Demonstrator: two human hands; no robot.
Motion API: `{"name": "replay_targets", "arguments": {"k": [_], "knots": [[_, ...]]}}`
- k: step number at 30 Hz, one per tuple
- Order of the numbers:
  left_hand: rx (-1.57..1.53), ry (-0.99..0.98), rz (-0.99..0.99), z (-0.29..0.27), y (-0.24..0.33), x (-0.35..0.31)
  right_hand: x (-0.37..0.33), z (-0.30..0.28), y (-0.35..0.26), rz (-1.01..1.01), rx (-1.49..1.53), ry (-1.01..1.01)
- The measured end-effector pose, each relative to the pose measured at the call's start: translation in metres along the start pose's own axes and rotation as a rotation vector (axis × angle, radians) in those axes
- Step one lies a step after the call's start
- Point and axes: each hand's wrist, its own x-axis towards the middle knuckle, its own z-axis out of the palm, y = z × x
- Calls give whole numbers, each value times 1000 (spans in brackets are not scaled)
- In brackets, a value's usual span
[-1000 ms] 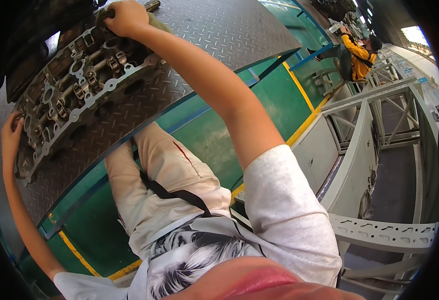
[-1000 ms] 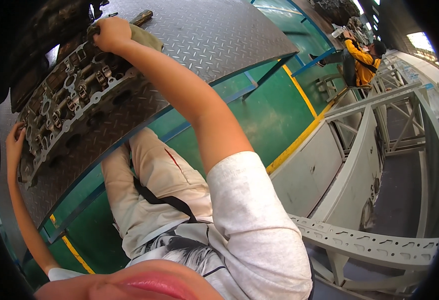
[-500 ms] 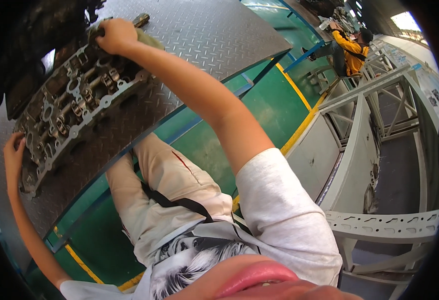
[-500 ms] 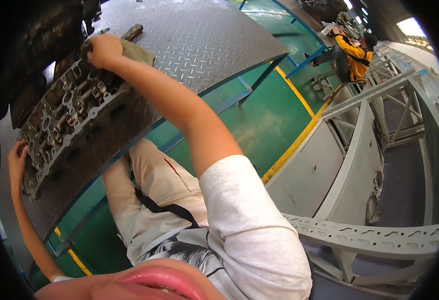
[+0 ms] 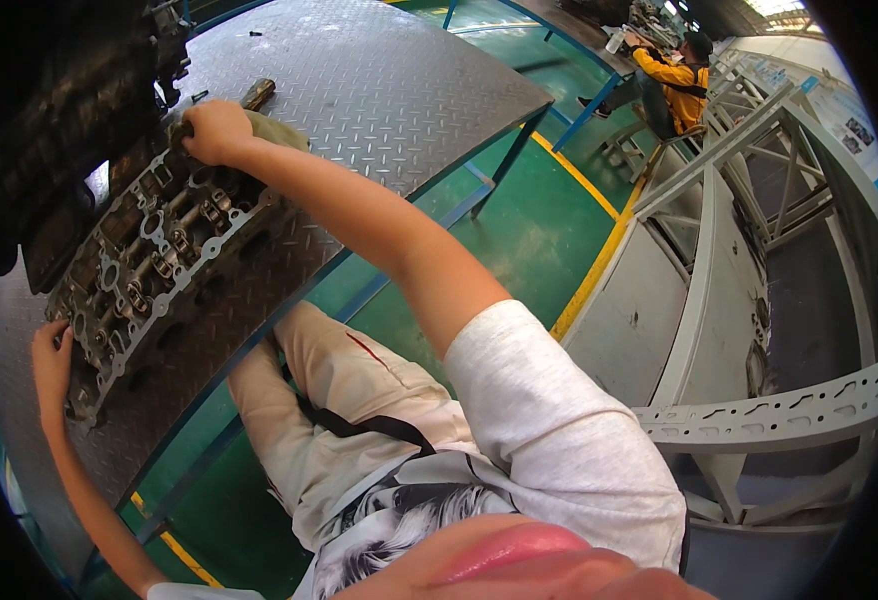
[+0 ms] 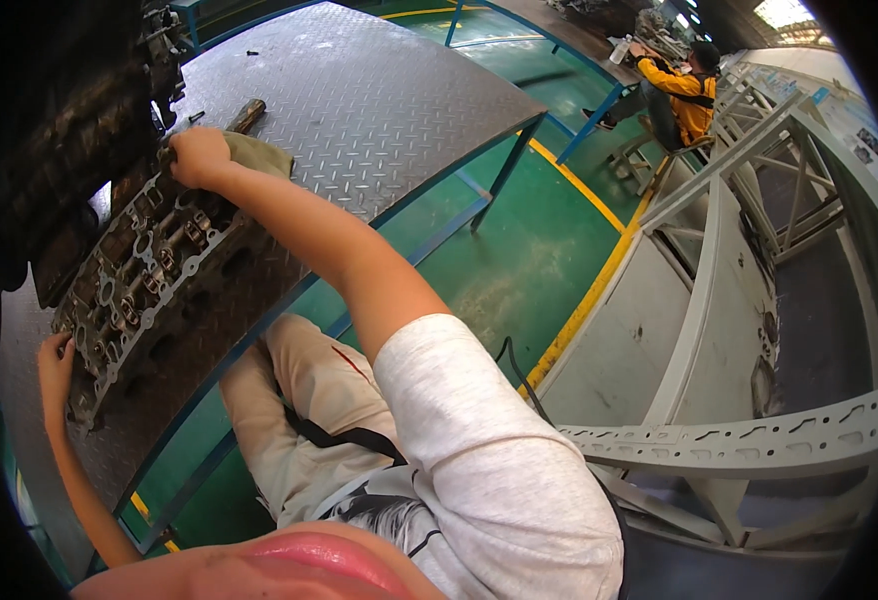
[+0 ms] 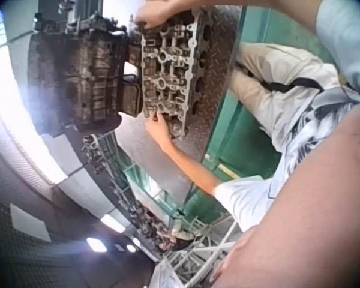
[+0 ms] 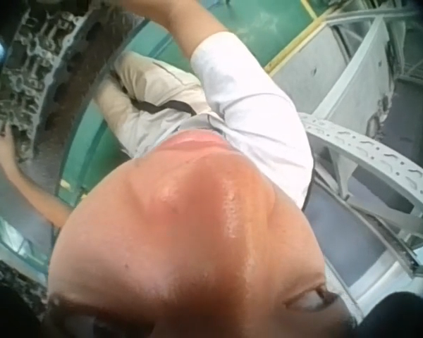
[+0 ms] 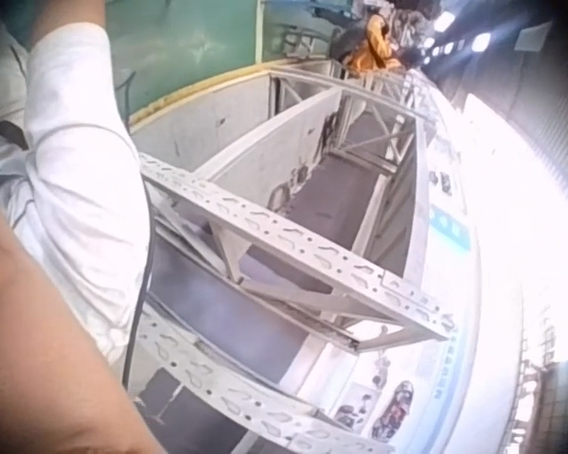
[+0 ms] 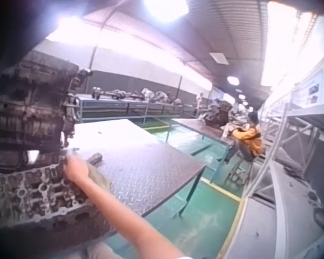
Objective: The person is removing small cylindrical components from a metal cylinder head by hand and using a cloth to wipe the metal surface and the removed parts.
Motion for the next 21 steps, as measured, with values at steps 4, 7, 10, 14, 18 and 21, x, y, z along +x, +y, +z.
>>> {"name": "replay_targets", "arguments": {"k": [4, 7, 10, 14, 18, 21], "knots": [[60, 9, 1, -3, 7, -4, 0, 0, -2, 15, -1, -16], [36, -36, -17, -2, 14, -3, 1, 1, -1, -2, -70, -21], [82, -16, 34, 1, 17, -6, 0, 5, 1, 2, -3, 11], [-62, 3, 30, 2, 17, -7, 0, 5, 2, -4, -26, -10], [-73, 24, 81, -2, 25, -9, 0, 0, -3, 26, -28, -33], [-21, 36, 36, -2, 37, -10, -1, -7, -5, 27, -61, -42]]}}
